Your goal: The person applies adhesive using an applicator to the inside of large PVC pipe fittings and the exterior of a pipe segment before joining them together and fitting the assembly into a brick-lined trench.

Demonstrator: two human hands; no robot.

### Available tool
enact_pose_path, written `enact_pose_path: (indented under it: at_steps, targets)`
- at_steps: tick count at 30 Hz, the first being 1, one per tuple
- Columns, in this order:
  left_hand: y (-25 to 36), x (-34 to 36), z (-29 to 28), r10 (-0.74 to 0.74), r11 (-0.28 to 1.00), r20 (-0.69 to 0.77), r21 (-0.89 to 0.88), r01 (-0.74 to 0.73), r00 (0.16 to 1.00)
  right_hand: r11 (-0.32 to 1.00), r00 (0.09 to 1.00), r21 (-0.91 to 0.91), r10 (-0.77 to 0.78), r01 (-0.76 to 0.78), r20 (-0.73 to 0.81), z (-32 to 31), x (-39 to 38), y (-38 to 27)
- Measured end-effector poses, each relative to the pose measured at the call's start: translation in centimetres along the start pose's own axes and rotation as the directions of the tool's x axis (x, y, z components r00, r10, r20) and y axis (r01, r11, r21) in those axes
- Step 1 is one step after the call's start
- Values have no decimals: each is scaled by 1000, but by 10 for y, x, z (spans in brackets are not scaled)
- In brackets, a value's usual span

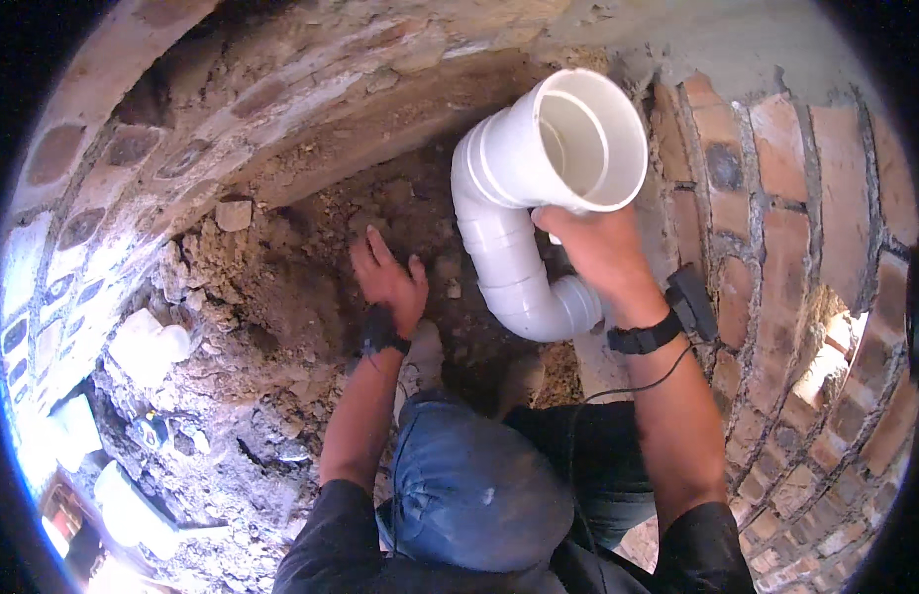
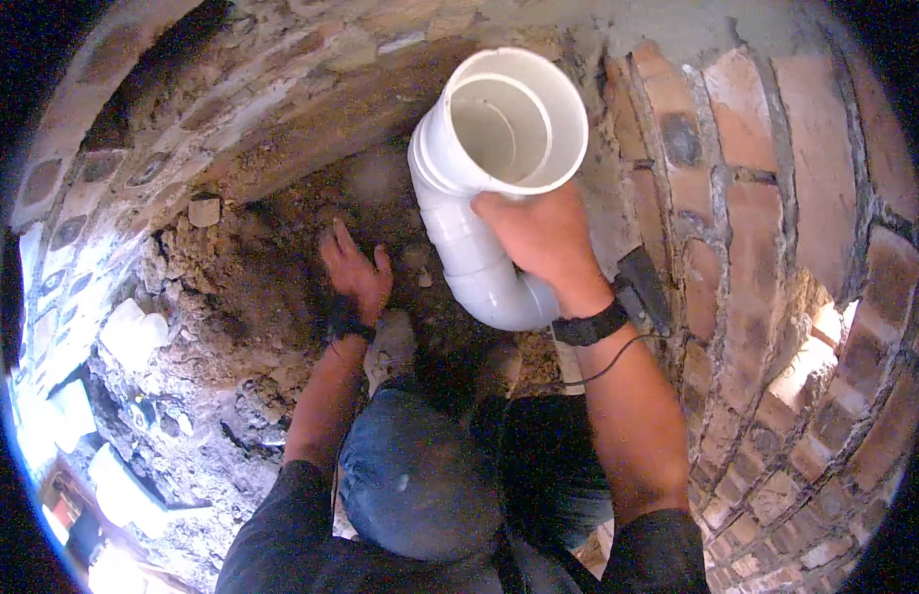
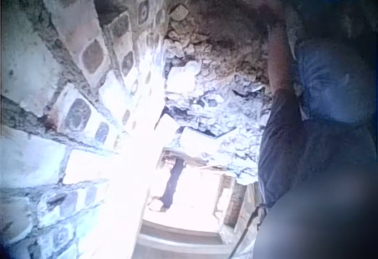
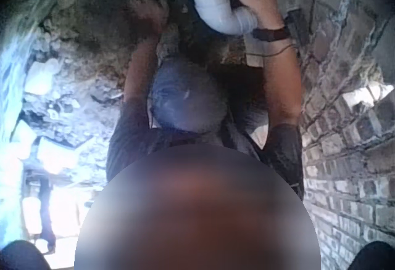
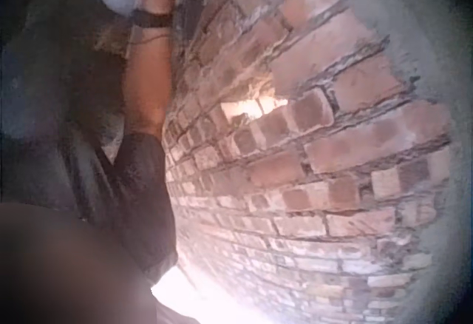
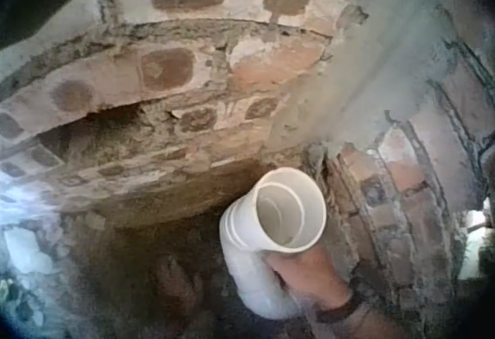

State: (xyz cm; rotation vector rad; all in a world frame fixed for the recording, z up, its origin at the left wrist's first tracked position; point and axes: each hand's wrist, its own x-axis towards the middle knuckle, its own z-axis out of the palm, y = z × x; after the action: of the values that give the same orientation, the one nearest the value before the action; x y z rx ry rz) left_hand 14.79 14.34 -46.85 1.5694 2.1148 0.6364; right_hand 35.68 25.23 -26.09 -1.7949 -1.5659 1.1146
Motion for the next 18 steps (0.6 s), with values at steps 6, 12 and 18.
enact_pose_path:
  at_steps: [6,12,18]
  targets:
    - [27,10,88,-12,982,-221,-188,-30,975,988,1000,154,3,-7,21,-24,-10,-10]
    - [23,-14,87,127,911,-72,-387,-145,989,993,1000,117,-16,14,16,-26,-11,-2]
    - [1,17,5,-2,1000,-311,16,8,950,989,999,146,-22,16,42,-25,-6,0]
